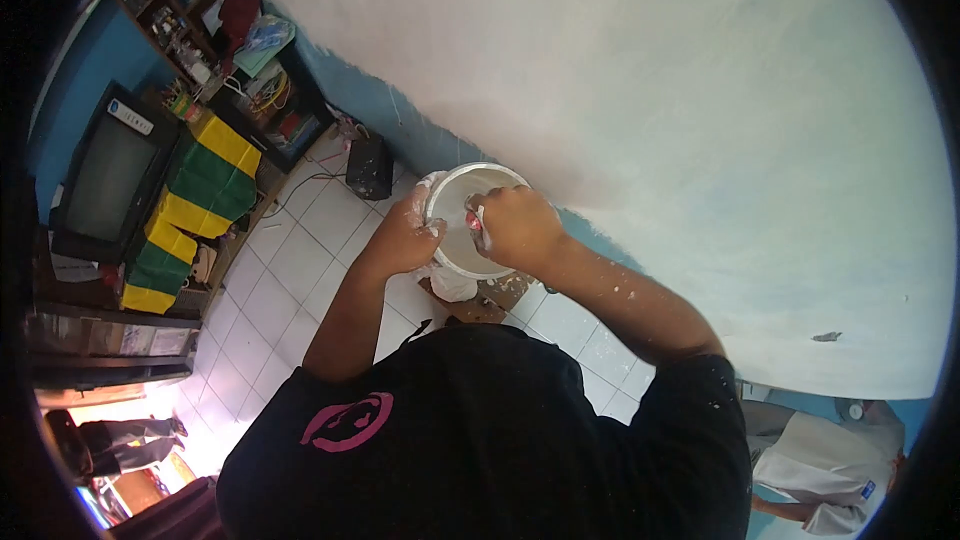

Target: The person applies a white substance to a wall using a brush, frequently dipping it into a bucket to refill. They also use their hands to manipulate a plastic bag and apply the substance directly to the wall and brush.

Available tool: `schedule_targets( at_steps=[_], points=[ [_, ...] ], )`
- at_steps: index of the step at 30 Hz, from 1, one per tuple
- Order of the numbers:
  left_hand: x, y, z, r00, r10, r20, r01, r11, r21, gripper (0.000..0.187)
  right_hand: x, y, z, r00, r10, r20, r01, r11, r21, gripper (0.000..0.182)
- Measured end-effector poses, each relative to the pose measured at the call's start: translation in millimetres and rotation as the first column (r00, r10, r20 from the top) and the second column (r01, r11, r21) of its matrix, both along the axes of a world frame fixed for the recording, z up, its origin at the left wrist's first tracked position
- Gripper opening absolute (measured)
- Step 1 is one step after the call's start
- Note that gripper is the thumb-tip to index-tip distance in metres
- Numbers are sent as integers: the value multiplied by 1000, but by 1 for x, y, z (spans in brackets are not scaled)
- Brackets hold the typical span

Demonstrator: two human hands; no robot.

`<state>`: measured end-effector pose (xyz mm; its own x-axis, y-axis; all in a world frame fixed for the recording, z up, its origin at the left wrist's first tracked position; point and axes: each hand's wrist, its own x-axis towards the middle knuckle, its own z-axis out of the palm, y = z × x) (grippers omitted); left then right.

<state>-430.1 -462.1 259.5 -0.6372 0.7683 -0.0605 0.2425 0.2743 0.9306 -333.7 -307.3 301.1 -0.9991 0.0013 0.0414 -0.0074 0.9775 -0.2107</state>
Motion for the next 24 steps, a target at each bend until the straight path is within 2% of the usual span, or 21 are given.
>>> schedule_targets(
  at_steps=[4, 7, 9, 11, 13, 16, 19, 22, 24],
  points=[
    [-5, -6, -23, 994, 103, -35, -98, 986, 132, 55, -14, -14, -36, 990, -135, 31, 136, 990, -35, 24],
    [-5, -12, -24, 986, 154, -67, -153, 988, 23, 53, -18, -23, -41, 984, -170, 60, 177, 971, -160, 26],
    [-4, -15, -24, 982, 184, 32, -184, 983, 10, 52, -19, -23, -39, 985, -172, 27, 174, 966, -193, 25],
    [-5, -18, -23, 975, 221, 37, -222, 975, 20, 52, -19, -23, -34, 985, -174, -4, 170, 963, -209, 25],
    [-3, -19, -21, 965, 260, -45, -257, 965, 58, 51, -18, -22, -28, 983, -180, -29, 171, 964, -204, 26],
    [0, -11, -8, 962, 252, -109, -235, 961, 144, 49, -22, -23, -35, 961, -266, 74, 276, 938, -209, 29],
    [-3, 0, -17, 974, 217, -66, -215, 976, 32, 52, -21, -7, -46, 963, -262, 60, 267, 904, -334, 32],
    [1, 20, -25, 965, 234, -117, -229, 972, 52, 50, -1, 19, -34, 927, -359, -107, 208, 731, -650, 34],
    [1, 34, -30, 976, 218, 4, -218, 976, -7, 52, 18, 50, -33, 922, -357, -152, 77, 552, -830, 31]
  ],
)
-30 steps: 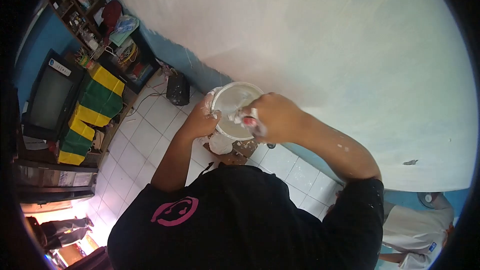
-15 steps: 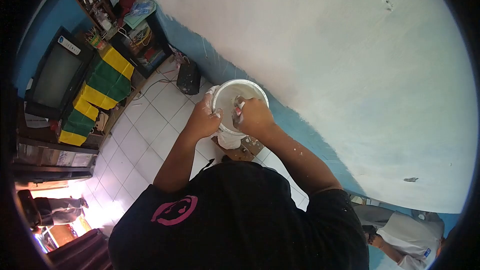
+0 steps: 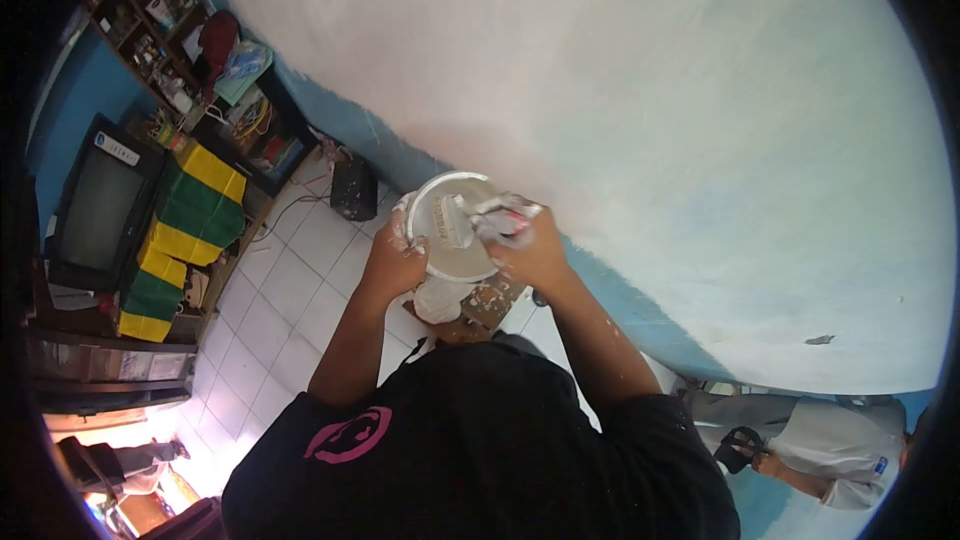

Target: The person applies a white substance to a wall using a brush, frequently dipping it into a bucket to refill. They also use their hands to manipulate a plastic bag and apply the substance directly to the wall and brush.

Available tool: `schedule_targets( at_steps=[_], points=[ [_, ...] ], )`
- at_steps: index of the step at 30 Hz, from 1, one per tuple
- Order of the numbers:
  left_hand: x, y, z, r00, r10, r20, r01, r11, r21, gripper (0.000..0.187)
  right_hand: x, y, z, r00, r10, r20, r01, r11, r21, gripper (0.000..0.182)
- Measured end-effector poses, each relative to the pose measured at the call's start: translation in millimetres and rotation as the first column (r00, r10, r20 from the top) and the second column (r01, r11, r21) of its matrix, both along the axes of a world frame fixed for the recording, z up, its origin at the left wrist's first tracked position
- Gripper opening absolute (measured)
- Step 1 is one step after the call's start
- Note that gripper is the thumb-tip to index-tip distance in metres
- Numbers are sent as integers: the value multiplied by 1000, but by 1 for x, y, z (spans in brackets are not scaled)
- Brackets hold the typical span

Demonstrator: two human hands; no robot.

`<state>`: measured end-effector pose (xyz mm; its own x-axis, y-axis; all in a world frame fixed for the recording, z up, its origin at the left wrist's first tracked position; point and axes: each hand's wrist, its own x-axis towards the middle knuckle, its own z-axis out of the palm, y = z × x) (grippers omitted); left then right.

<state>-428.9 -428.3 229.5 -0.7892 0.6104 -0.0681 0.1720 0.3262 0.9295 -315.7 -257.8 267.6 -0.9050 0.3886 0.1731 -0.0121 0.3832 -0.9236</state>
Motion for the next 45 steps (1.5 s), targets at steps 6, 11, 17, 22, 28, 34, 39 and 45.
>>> schedule_targets(
  at_steps=[6, 11, 17, 22, 28, 34, 39, 45],
  points=[
    [13, 42, 23, 997, -35, 76, 33, 999, 31, 50, 61, 79, 21, 982, -147, -119, 17, 694, -719, 19],
    [22, 68, 28, 981, -22, 193, 23, 1000, -5, 52, 78, 109, -17, 948, -228, -223, -158, 275, -949, 27],
    [20, 83, 30, 993, -97, 74, 100, 994, -48, 54, 73, 105, 8, 902, -254, -350, -341, 79, -937, 31],
    [-1, 92, 45, 964, -205, -167, 215, 976, 42, 51, 77, 102, 63, 812, -314, -492, -412, 290, -864, 31],
    [-24, 86, 55, 955, -289, -67, 296, 946, 131, 55, 88, 105, 126, 578, -354, -735, -20, 894, -447, 26],
    [-46, 73, 32, 935, -354, 39, 340, 920, 193, 56, 119, 91, 242, 596, -129, -793, 803, 70, 592, 20],
    [-42, 72, 43, 935, -349, 66, 340, 933, 121, 59, 103, 107, 254, 864, -190, -466, 411, -269, 871, 22],
    [-42, 80, -12, 931, -363, -36, 364, 927, 85, 59, 111, 89, 266, 956, -89, -280, 267, -134, 954, 30]
  ],
)
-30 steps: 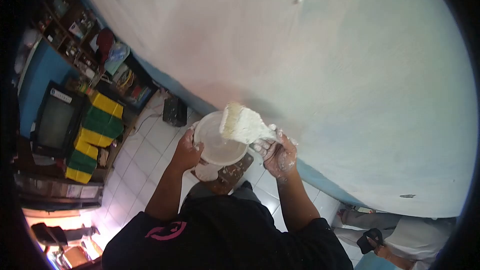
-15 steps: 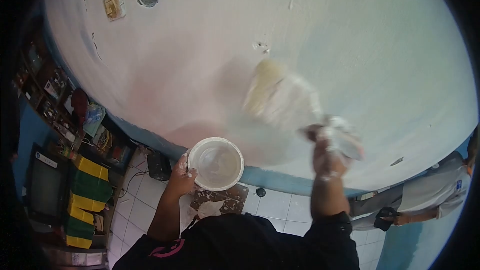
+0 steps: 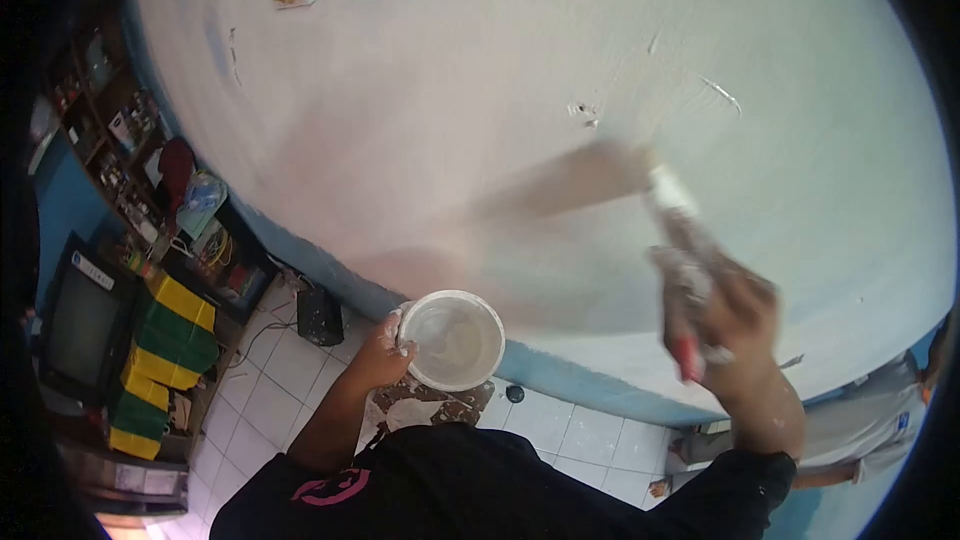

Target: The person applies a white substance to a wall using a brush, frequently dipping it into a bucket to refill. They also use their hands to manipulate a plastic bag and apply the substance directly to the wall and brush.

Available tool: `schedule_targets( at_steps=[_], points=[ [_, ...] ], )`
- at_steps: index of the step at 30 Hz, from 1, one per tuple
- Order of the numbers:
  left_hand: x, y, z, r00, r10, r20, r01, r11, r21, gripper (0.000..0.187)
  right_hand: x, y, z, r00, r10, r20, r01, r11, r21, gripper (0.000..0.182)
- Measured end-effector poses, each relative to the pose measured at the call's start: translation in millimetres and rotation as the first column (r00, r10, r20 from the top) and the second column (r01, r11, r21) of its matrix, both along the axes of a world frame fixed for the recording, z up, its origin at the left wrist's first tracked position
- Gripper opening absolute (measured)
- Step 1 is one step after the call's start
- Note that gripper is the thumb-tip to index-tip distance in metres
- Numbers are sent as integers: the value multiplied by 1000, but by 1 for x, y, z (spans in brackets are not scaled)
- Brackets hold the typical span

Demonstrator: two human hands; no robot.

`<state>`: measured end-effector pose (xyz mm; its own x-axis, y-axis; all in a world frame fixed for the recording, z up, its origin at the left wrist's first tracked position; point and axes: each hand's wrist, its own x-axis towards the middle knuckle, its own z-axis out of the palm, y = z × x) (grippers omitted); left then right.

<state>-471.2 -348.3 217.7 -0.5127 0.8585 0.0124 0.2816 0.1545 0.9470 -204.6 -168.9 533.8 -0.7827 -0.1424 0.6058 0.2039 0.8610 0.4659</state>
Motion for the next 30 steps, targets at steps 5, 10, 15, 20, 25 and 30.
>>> schedule_targets(
  at_steps=[5, 10, 15, 20, 25, 30],
  points=[
    [27, -1, 42, 999, 19, -36, -19, 1000, 14, 57, 2, 27, 33, 981, -109, -159, 150, 949, 277, 22],
    [49, 3, 13, 997, 70, 38, -72, 994, 78, 56, 1, 34, -42, 936, 20, 352, -62, 992, 108, 33],
    [69, 0, 9, 986, 162, 25, -162, 987, -10, 54, 17, 24, 6, 960, 168, 222, -204, 967, 151, 28],
    [100, -6, 31, 957, 240, 166, -233, 971, -62, 53, 4, 45, 10, 994, -39, 100, 0, 933, 359, 28],
    [113, -7, 25, 967, 240, 87, -238, 971, -38, 52, 0, 44, -45, 902, 12, 432, -137, 956, 259, 40],
    [119, -7, 28, 955, 248, 160, -246, 969, -30, 54, -9, 42, 15, 994, 63, 90, -92, 925, 369, 36]
  ],
)
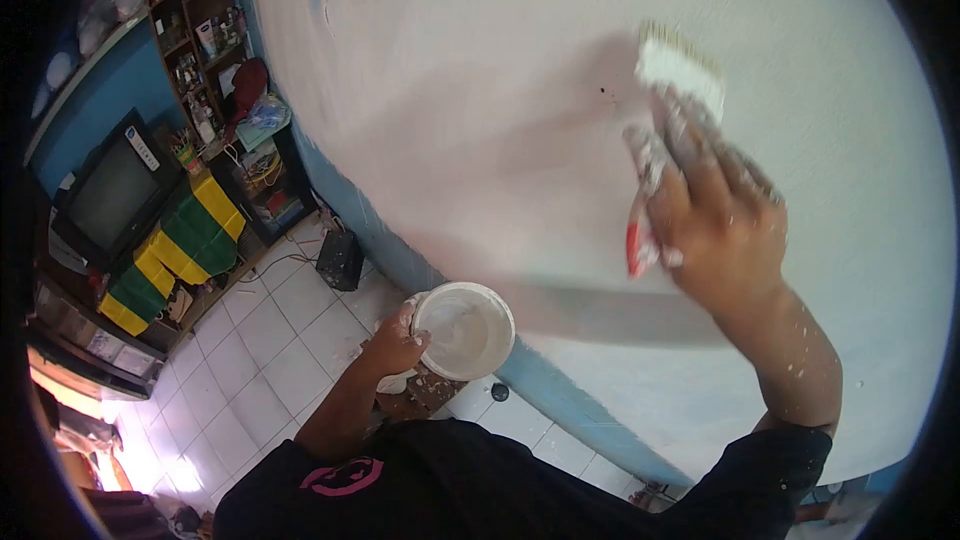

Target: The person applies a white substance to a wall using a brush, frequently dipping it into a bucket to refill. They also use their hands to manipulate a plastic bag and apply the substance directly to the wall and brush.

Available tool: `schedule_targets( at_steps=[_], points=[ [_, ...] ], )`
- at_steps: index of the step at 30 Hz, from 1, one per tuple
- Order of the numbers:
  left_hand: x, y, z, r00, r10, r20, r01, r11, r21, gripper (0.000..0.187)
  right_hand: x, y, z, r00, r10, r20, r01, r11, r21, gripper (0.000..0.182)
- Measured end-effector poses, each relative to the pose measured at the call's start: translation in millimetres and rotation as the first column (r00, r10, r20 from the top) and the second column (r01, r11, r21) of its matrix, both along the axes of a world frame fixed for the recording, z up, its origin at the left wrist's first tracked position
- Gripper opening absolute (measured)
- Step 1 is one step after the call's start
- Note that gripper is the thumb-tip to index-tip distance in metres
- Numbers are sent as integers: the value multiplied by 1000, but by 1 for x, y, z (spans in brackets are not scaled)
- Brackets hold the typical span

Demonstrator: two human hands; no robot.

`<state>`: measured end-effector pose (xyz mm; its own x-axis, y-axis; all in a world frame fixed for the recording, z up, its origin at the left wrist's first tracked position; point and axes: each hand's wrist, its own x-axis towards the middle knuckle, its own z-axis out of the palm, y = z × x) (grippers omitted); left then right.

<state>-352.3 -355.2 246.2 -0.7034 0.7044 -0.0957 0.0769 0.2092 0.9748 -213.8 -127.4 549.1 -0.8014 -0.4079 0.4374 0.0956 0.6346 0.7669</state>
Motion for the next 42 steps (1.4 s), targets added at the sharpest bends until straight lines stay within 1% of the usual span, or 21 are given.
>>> schedule_targets(
  at_steps=[1, 3, 5, 6, 9, 13, 14, 15, 17, 20, 22, 25, 27, 29, 31, 33, 35, 37, 39, 41, 42],
  points=[
    [0, 1, -2, 1000, 5, -15, -5, 1000, 11, 55, -5, 0, 3, 998, -6, -66, 8, 999, 32, 35],
    [2, 1, 0, 999, 11, -30, -10, 1000, 19, 55, -16, 14, -33, 981, -120, 151, 112, 992, 61, 30],
    [5, 0, 8, 999, 7, -34, -6, 1000, 11, 55, -17, 8, -69, 924, -45, 380, -3, 992, 125, 29],
    [3, -1, 3, 998, 3, -69, -3, 1000, -3, 55, -15, 4, -77, 891, 71, 448, -53, 997, -53, 28],
    [-3, -2, -9, 990, -4, -140, -1, 999, -35, 55, -7, -12, -41, 885, 98, 455, -34, 989, -147, 28],
    [-3, -4, -12, 999, 9, -45, -12, 998, -57, 57, -3, -6, 6, 997, 27, -71, -27, 1000, 2, 28],
    [-1, -1, -8, 1000, 17, 17, -16, 998, -58, 58, -7, -1, -6, 998, -16, -65, 14, 999, -42, 28],
    [0, 2, -5, 997, 27, 77, -23, 998, -59, 58, -12, 10, -30, 987, -145, 68, 138, 986, 97, 27],
    [8, 5, 24, 972, 48, 228, -30, 996, -82, 59, -6, 4, -61, 905, -213, 368, 133, 964, 232, 25],
    [3, 10, -9, 1000, -4, 9, 4, 1000, -17, 60, 15, -3, -31, 825, 29, 565, 131, 962, -241, 26],
    [11, 12, 13, 999, -27, -43, 25, 999, -44, 60, 30, 0, 6, 972, 111, 207, -71, 979, -193, 27],
    [11, 16, 12, 996, -60, -69, 54, 995, -83, 60, 31, 18, 31, 974, -12, -226, 5, 999, -32, 30],
    [15, 19, -1, 992, -90, -83, 83, 993, -85, 59, 29, 34, -16, 995, -99, 26, 98, 994, 44, 32],
    [16, 24, -4, 986, -127, -113, 119, 990, -73, 59, 33, 29, -62, 940, -38, 338, 14, 997, 71, 30],
    [25, 26, 2, 987, -100, 122, 111, 990, -90, 58, 43, 16, -79, 898, -1, 441, 72, 987, -144, 30],
    [21, 27, -2, 989, -126, 82, 133, 988, -83, 57, 54, 5, -66, 876, -24, 481, 168, 951, -259, 29],
    [12, 24, -26, 956, -197, -217, 189, 980, -57, 56, 65, 8, -25, 990, 38, 137, -10, 980, -199, 34],
    [11, 22, -15, 960, -225, -164, 224, 974, -28, 55, 69, 16, -6, 976, -121, -181, 116, 992, -40, 36],
    [16, 19, -5, 967, -237, -92, 233, 971, -51, 54, 58, 25, -31, 965, -247, -89, 233, 961, -149, 38],
    [19, 13, 8, 973, -229, -18, 223, 963, -147, 54, 48, 21, -85, 937, -275, 214, 273, 961, 38, 42],
    [24, 8, 14, 976, -216, -25, 211, 969, -129, 53, 47, 19, -105, 918, -214, 335, 223, 975, 9, 40]
  ],
)
